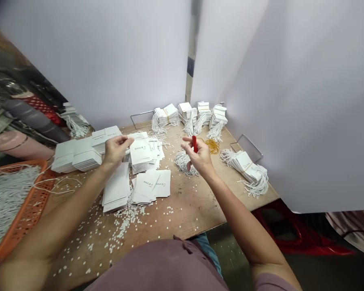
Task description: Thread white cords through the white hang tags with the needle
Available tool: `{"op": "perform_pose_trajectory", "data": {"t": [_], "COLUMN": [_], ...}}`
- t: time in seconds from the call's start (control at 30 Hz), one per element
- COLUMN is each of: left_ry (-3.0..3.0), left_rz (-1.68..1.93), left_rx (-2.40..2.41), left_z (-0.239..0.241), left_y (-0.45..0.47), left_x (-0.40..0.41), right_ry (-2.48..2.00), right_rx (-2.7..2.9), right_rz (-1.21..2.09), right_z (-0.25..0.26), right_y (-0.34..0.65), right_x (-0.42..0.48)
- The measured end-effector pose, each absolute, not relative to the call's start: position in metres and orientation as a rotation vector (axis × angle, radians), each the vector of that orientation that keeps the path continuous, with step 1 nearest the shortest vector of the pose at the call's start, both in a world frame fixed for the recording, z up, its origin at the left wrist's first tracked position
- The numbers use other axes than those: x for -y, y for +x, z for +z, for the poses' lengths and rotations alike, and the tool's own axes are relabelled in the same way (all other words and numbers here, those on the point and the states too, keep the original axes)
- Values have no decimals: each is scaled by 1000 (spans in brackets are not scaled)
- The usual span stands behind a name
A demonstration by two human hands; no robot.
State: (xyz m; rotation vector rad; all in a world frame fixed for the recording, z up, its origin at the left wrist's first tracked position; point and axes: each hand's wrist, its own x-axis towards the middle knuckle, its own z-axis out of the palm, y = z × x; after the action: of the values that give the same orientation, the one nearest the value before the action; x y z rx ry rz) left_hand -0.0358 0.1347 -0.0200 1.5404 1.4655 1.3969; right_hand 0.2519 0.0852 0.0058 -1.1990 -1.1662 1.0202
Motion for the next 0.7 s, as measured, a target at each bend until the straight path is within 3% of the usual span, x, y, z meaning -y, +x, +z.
{"op": "perform_pose_trajectory", "data": {"t": [0.13,0.23,0.5,0.7], "left_ry": [1536,1547,1750,1950], "left_rz": [1365,1318,1214,618], "left_rx": [-1794,-1896,-1738,-1669], "left_z": [-38,-52,-37,-34], "left_y": [-58,-62,-108,-163], "left_x": [-208,-222,-165,-100], "right_ry": [-1253,-1317,-1524,-1326], "right_rx": [1316,1564,2117,2036], "right_rz": [1089,921,578,598], "right_z": [-19,-52,-91,-92], "right_y": [235,219,163,151], "right_x": [-77,-69,-65,-65]}}
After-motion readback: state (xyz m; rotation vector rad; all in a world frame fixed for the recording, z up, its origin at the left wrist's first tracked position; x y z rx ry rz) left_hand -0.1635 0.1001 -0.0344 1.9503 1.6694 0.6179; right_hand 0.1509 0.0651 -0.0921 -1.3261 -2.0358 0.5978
